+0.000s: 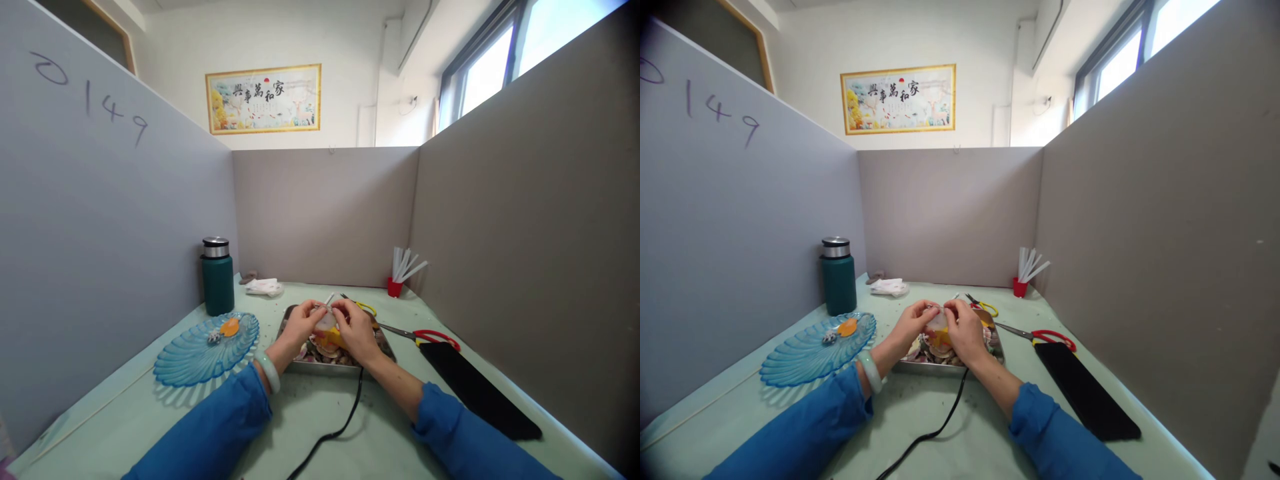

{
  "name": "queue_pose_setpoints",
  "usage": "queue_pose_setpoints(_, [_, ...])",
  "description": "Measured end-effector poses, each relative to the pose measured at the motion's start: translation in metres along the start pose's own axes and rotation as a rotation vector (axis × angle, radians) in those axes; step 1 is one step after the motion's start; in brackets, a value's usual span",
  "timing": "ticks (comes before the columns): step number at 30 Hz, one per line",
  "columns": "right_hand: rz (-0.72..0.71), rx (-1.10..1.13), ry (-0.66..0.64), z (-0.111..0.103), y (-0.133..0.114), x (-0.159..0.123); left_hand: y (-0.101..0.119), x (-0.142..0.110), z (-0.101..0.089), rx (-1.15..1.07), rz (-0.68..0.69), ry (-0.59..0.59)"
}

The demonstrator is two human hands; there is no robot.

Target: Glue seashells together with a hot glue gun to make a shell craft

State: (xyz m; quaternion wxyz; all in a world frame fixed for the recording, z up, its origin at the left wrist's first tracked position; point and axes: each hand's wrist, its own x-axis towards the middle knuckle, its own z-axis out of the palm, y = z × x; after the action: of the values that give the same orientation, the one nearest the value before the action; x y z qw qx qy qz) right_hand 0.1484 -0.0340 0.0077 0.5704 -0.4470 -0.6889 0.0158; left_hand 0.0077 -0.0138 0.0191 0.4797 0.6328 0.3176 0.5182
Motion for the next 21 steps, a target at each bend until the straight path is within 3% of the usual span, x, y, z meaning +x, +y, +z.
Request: queue_pose_setpoints(21, [-0.04, 0.044, -0.025, -0.0015, -0.0011, 0.0003, -0.0046, 0.0015, -0.0031, 0.074, 0.036, -0.033])
